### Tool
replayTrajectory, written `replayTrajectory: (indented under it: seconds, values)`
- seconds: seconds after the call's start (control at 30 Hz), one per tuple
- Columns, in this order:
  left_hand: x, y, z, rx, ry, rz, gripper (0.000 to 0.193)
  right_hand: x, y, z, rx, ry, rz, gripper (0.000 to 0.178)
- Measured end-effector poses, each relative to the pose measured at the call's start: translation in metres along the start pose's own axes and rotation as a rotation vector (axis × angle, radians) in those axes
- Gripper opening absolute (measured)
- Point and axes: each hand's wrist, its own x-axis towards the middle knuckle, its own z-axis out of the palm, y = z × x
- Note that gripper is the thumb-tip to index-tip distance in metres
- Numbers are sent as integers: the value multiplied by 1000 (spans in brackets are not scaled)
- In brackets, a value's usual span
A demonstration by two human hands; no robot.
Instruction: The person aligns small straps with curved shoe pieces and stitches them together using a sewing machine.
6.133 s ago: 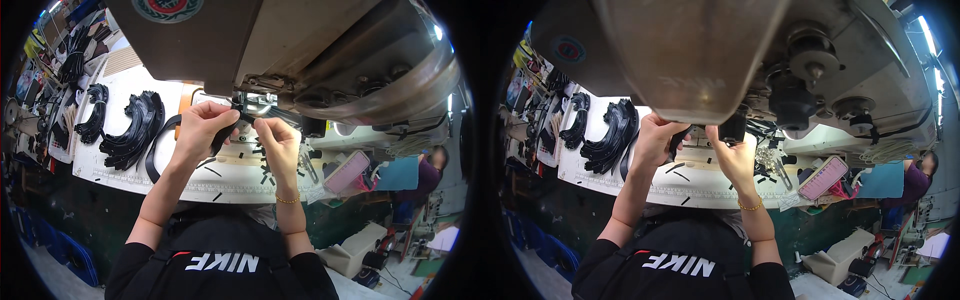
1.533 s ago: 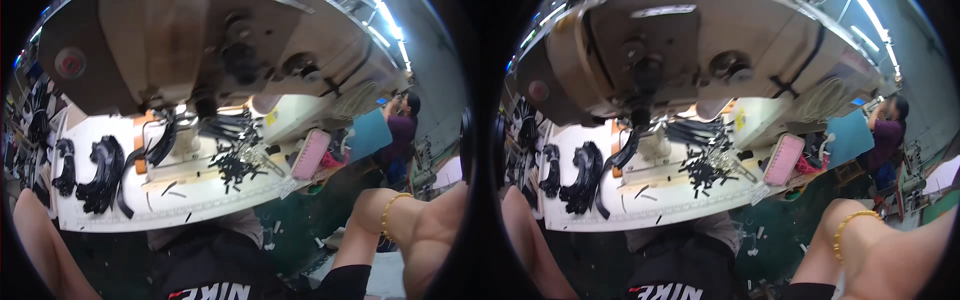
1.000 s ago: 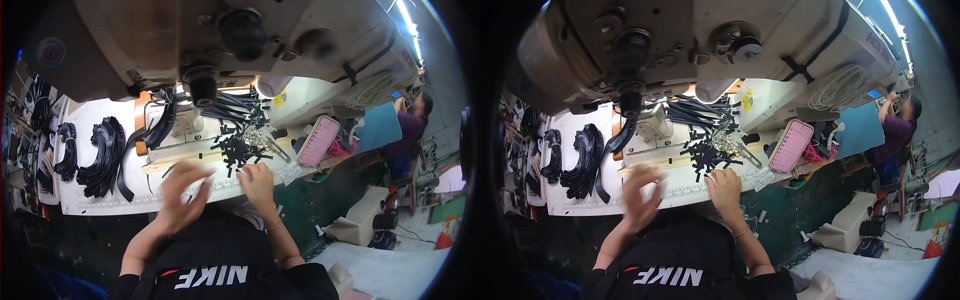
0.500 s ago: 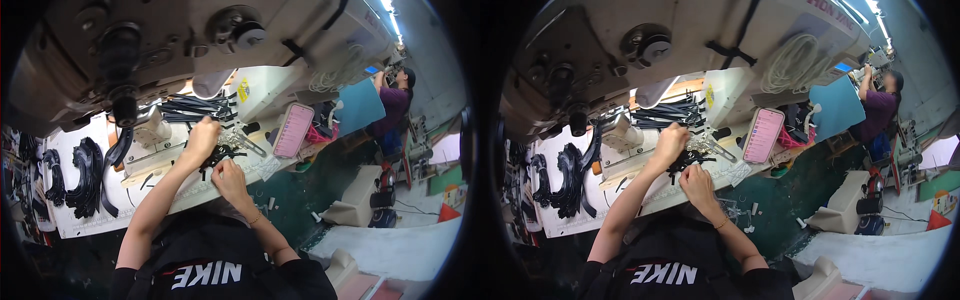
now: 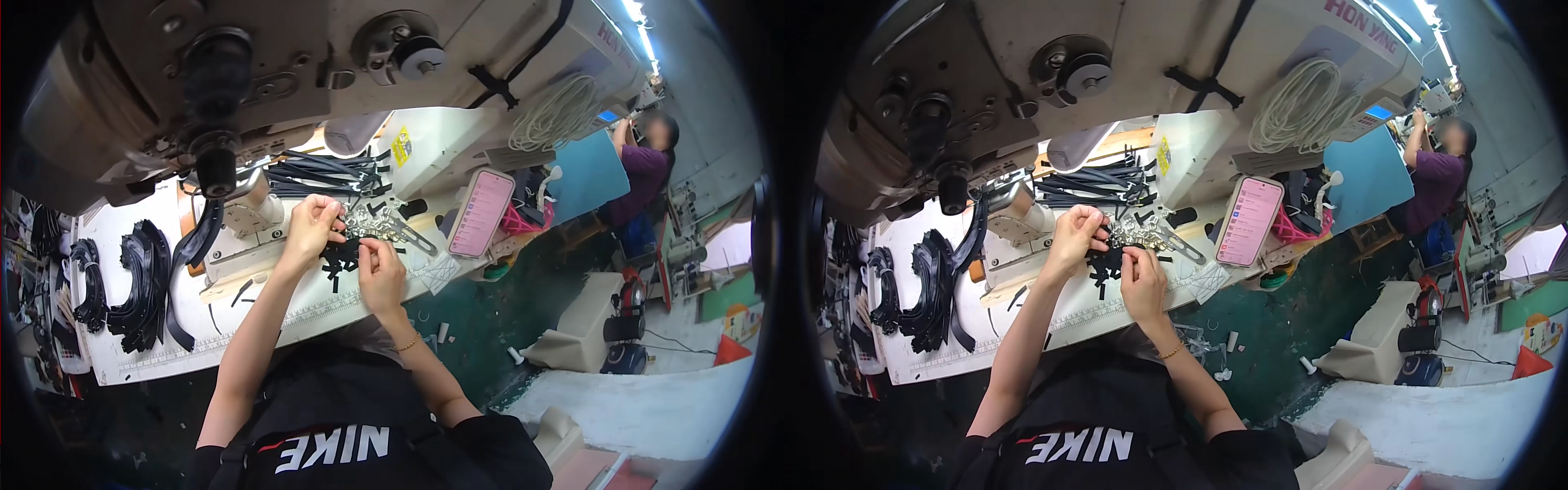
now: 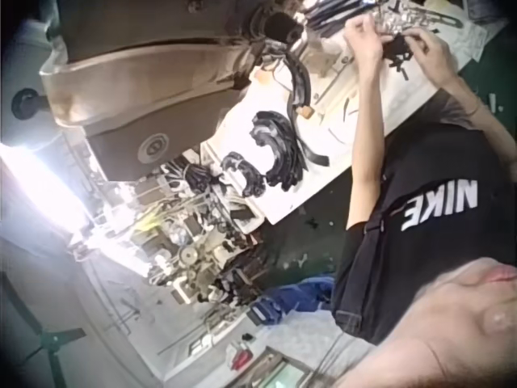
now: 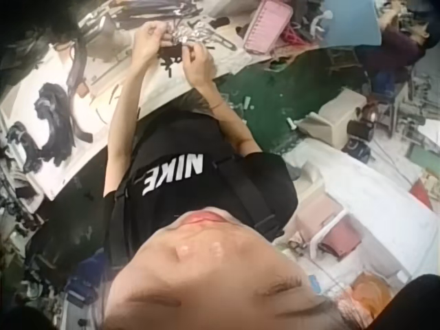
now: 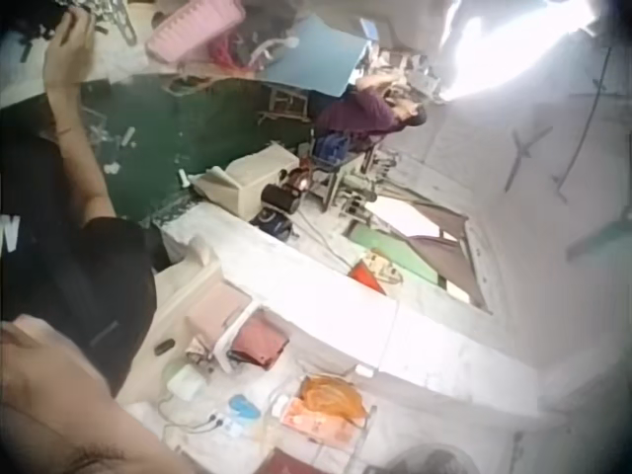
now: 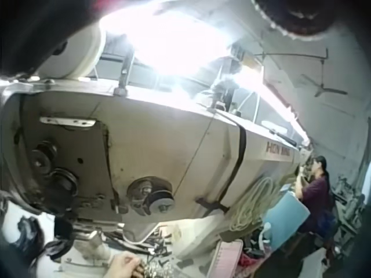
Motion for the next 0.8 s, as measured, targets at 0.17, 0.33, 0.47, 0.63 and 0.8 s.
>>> replayTrajectory:
  seconds: [0.17, 0.33, 0.47, 0.63, 0.8]
  values:
    - [-9, 0, -9, -296, -82, -105, 12, 0, -5, -2, 45, 8, -26, 8]
    - [-16, -5, -18, -111, -114, -24, 11, 5, -6, 5, 52, 26, -139, 9]
    - [-13, -8, -26, 18, -108, 9, 11, 12, -11, 14, 188, 15, -48, 9]
    - [-22, 1, -29, -264, -86, -63, 19, 18, -12, 27, 276, -33, 8, 9]
    - [-38, 7, -38, -264, -62, -109, 19, 16, -34, 31, 531, -124, 247, 7]
